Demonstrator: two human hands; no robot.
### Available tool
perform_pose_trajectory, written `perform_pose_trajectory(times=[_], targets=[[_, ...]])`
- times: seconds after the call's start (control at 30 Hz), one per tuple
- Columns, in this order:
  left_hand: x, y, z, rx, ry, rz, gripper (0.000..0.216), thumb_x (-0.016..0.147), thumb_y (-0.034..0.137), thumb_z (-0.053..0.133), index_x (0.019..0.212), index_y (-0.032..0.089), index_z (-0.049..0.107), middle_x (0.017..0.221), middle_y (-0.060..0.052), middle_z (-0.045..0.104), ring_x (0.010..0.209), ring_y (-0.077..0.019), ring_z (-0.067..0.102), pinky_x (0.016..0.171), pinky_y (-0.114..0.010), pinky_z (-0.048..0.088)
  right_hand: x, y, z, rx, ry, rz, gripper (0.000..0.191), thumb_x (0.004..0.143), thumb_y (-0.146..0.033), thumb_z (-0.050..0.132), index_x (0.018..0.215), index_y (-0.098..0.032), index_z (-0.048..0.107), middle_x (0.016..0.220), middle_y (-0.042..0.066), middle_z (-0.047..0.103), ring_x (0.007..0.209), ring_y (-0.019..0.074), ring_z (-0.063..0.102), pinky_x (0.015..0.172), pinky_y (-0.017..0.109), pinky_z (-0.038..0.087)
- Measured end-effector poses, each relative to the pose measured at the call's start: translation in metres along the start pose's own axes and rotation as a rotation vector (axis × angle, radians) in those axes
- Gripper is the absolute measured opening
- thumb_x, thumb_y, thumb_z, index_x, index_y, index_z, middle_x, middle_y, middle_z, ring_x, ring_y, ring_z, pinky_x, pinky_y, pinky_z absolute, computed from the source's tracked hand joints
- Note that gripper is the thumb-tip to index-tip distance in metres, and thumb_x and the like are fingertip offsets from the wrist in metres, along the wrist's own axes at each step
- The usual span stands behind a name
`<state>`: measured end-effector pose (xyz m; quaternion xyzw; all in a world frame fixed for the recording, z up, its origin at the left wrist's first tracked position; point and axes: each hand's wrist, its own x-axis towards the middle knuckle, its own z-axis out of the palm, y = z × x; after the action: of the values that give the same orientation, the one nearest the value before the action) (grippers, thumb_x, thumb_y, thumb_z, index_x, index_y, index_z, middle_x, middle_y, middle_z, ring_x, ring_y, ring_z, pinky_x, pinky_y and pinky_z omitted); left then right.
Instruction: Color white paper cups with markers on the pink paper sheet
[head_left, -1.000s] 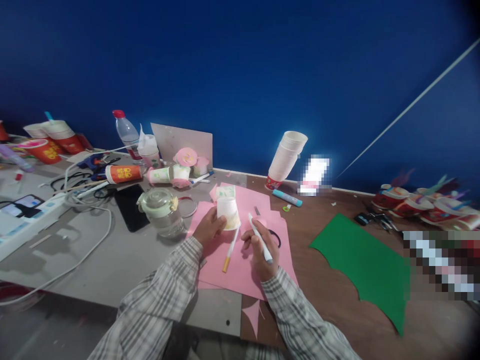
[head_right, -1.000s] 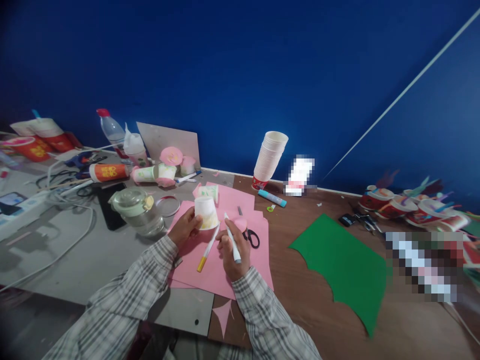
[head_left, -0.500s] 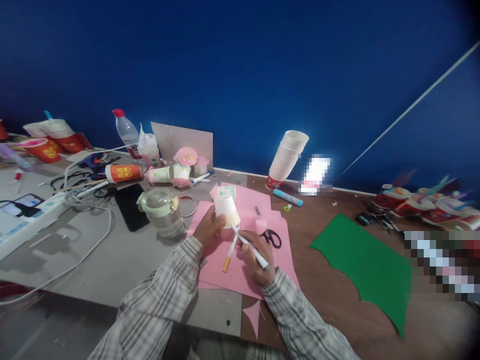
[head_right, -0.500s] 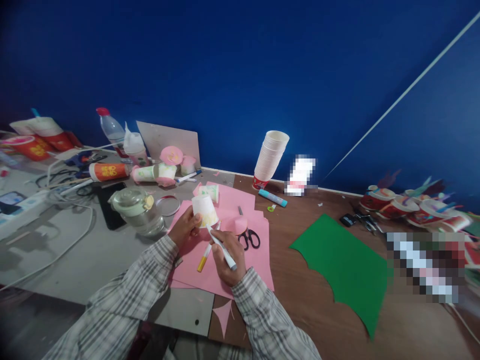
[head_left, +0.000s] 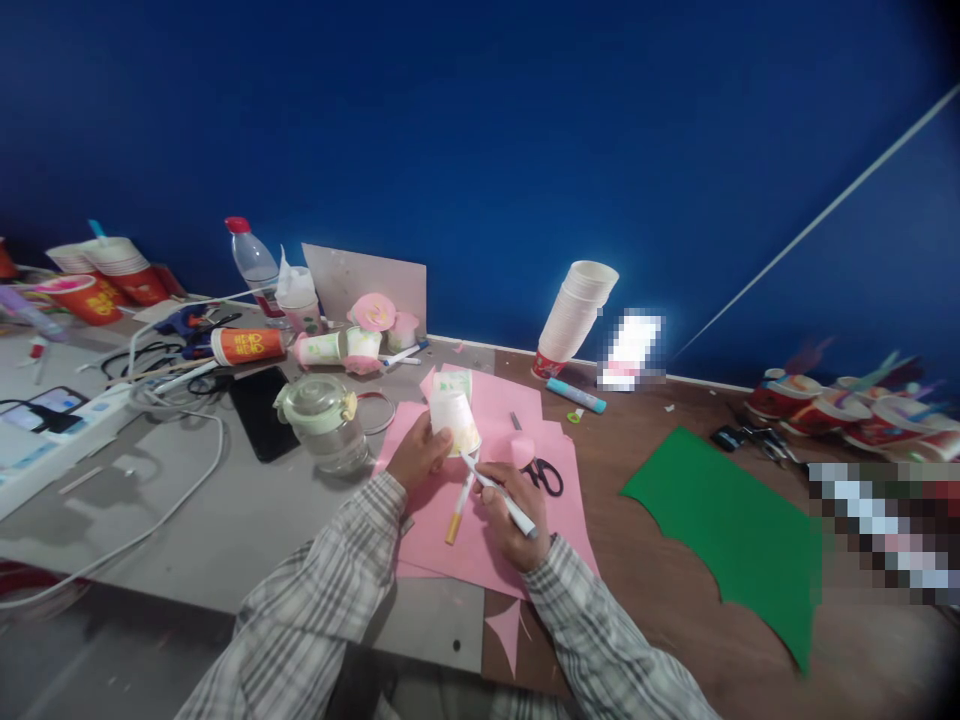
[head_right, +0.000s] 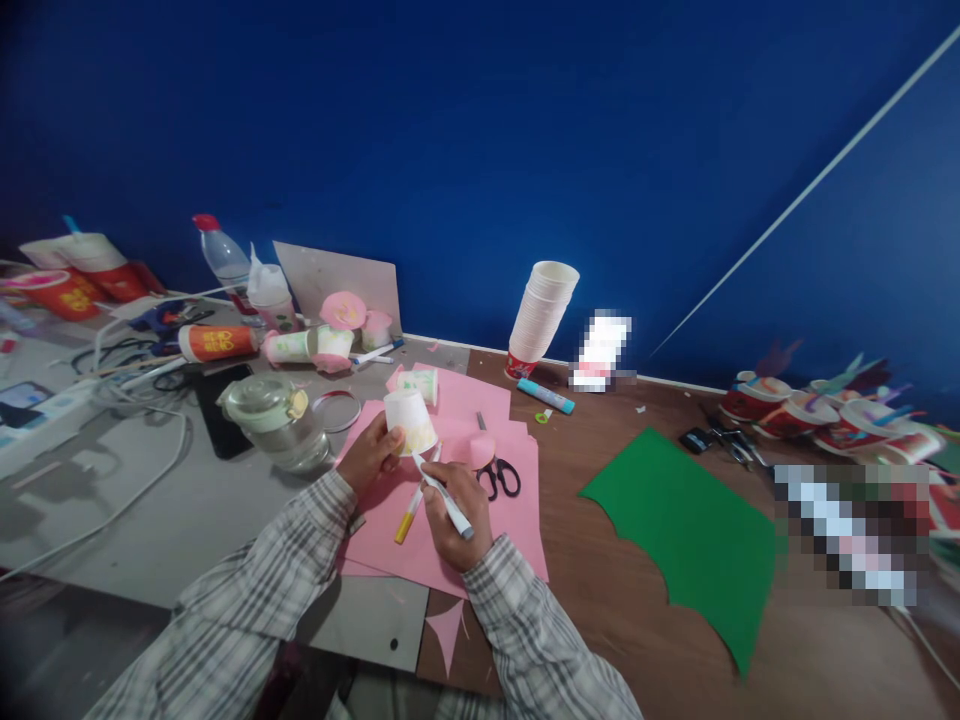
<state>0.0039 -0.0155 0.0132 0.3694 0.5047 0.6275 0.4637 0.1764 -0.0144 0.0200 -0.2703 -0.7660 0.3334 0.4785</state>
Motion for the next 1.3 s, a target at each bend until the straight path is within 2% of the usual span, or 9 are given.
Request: perform_pose_trajectory(times=[0.17,0.6,0.73,0.93,1.3], targets=[[-0.0002,-0.0006,-0.0002,-0.005,-0.005,0.010,0.045,0.060,0.049,0.064,0.087,0.016,0.049,0.038,0.008,0.040,0.028,-0.0076,0.027,0.030,-0.024,0.017,-0.0008,0.0017,0.0001,-0.008,0.047,0.023,0.023,0.080,-0.025,0.049,0.098,-0.021,0.063,0.075,0.004,0.068,0.062,0.0199,0.064,0.052,0.029,0.051],[0.0002,-0.0007,-0.0002,-0.012,0.000,-0.001,0.046,0.059,0.049,0.065,0.086,0.015,0.049,0.041,0.008,0.041,0.028,-0.0073,0.028,0.030,-0.024,0.019,0.0007,-0.0001,-0.0007,-0.019,0.006,0.001,0.022,0.080,-0.026,0.048,0.092,-0.020,0.065,0.075,0.005,0.068,0.066,0.0209,0.064,0.056,0.031,0.052],[-0.0011,0.0009,0.0006,0.005,0.011,-0.001,0.048,0.058,0.051,0.064,0.086,0.015,0.049,0.041,0.008,0.041,0.029,-0.0071,0.028,0.030,-0.023,0.020,0.0007,0.0005,-0.0005,-0.017,0.047,0.019,0.023,0.079,-0.026,0.050,0.096,-0.019,0.064,0.074,0.005,0.068,0.063,0.0200,0.064,0.055,0.030,0.052],[-0.0011,-0.0006,-0.0005,-0.016,0.001,0.000,0.044,0.062,0.047,0.063,0.090,0.015,0.049,0.042,0.008,0.042,0.028,-0.0068,0.028,0.030,-0.023,0.019,0.0009,0.0019,-0.0008,-0.012,0.017,-0.002,0.021,0.080,-0.025,0.049,0.092,-0.020,0.065,0.074,0.004,0.068,0.066,0.0210,0.065,0.057,0.032,0.052],[0.0000,-0.0006,-0.0002,0.007,0.018,-0.012,0.045,0.059,0.048,0.064,0.086,0.016,0.049,0.040,0.009,0.041,0.028,-0.0079,0.030,0.030,-0.023,0.021,0.0011,0.0017,-0.0017,-0.003,0.044,0.035,0.022,0.080,-0.025,0.049,0.095,-0.020,0.064,0.073,0.004,0.068,0.062,0.0198,0.064,0.054,0.030,0.051]])
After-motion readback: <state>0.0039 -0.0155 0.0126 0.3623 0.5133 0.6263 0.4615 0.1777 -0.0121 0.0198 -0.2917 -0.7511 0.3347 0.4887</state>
